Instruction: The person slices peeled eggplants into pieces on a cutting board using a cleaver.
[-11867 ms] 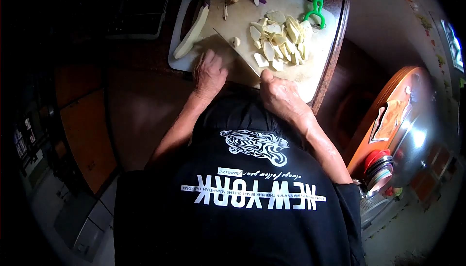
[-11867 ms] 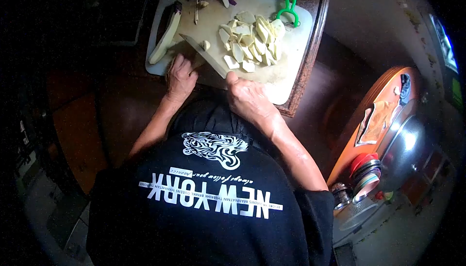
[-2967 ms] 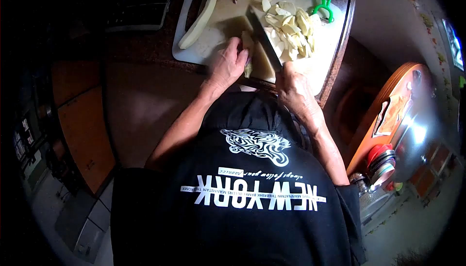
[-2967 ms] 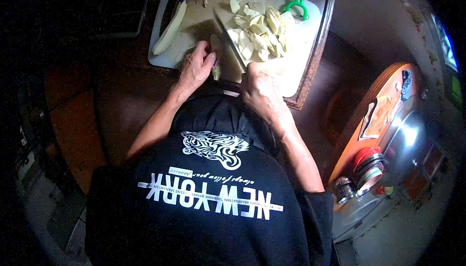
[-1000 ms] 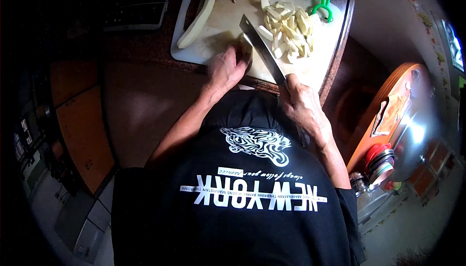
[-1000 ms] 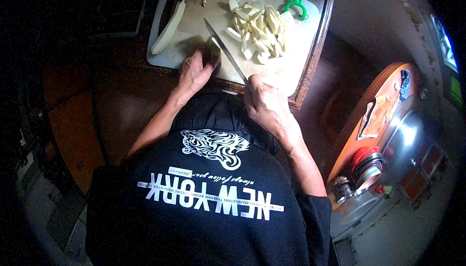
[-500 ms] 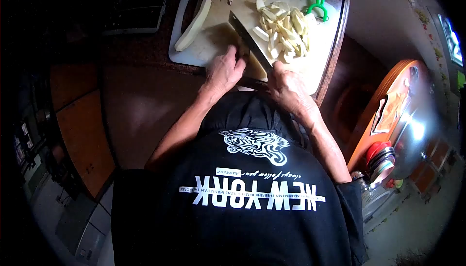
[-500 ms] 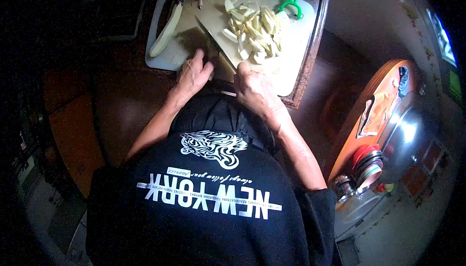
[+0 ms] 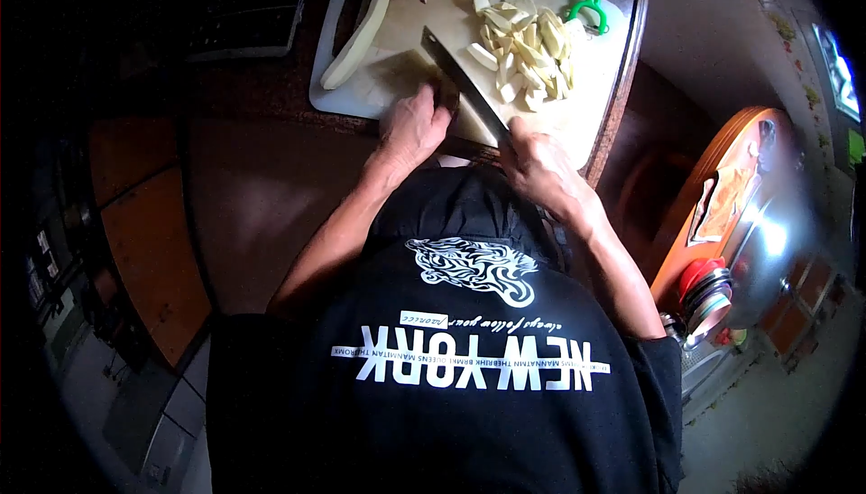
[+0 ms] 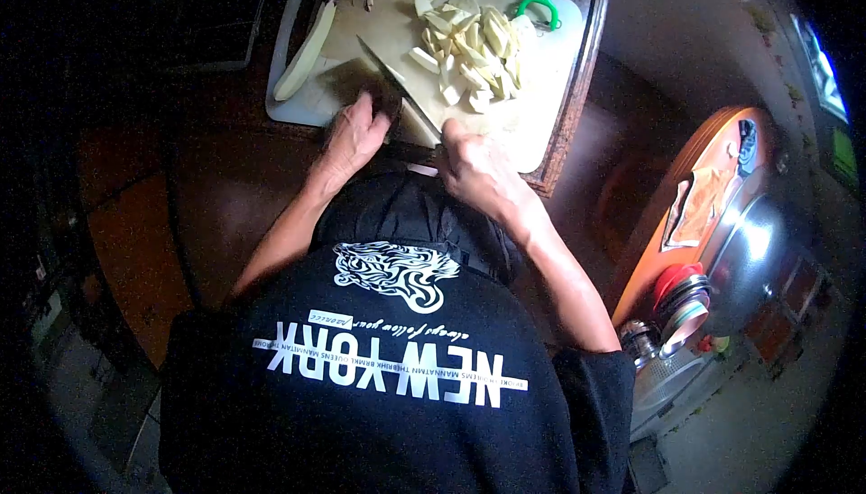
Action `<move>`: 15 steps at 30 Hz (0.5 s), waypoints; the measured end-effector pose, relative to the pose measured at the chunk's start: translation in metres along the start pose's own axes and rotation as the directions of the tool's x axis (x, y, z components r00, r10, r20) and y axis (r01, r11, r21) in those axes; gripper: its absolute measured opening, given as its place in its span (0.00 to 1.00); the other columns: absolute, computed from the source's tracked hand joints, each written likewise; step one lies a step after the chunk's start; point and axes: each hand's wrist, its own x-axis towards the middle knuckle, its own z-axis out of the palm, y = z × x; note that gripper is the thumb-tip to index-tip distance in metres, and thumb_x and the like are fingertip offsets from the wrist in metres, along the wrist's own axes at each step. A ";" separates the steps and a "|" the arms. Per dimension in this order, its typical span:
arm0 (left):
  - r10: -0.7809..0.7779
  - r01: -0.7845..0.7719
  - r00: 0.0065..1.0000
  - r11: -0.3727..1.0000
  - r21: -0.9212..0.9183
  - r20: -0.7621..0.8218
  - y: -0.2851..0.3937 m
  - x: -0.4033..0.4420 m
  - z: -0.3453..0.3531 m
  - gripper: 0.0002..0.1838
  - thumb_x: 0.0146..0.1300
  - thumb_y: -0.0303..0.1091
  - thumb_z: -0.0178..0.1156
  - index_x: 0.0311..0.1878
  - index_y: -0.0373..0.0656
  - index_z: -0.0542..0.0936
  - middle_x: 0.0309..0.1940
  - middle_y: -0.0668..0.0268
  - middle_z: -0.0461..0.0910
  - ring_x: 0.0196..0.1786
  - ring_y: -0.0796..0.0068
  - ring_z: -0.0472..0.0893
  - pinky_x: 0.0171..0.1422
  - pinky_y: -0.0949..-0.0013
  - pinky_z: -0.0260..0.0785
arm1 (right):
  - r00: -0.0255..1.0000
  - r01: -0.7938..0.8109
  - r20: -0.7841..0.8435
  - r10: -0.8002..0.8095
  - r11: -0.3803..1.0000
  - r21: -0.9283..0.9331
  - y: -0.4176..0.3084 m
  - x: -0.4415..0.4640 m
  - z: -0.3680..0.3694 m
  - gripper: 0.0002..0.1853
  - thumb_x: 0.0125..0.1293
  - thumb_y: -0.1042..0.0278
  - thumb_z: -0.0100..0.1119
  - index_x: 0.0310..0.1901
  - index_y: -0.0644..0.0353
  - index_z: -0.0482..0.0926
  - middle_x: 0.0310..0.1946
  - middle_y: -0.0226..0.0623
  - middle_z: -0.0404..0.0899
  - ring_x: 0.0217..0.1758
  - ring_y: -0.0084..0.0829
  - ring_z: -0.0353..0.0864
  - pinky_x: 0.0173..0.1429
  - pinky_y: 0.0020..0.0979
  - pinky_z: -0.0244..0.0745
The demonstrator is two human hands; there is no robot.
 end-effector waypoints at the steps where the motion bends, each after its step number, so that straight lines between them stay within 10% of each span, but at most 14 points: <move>1: -0.030 0.030 0.999 1.000 0.005 0.016 0.003 0.000 -0.004 0.18 0.63 0.39 0.56 0.44 0.29 0.74 0.38 0.35 0.79 0.43 0.33 0.79 0.49 0.44 0.72 | 1.000 -0.015 -0.015 0.014 1.000 -0.002 0.000 0.004 0.003 0.08 0.64 0.73 0.57 0.33 0.66 0.68 0.21 0.54 0.75 0.29 0.56 0.79 0.35 0.49 0.72; 15: 0.049 -0.049 0.999 0.999 -0.023 -0.024 0.010 -0.002 -0.005 0.18 0.62 0.39 0.58 0.41 0.31 0.67 0.24 0.44 0.77 0.28 0.45 0.79 0.34 0.48 0.68 | 0.991 -0.072 -0.115 0.073 0.997 0.020 0.002 0.000 0.000 0.07 0.67 0.73 0.54 0.35 0.65 0.68 0.22 0.56 0.78 0.30 0.55 0.81 0.35 0.49 0.74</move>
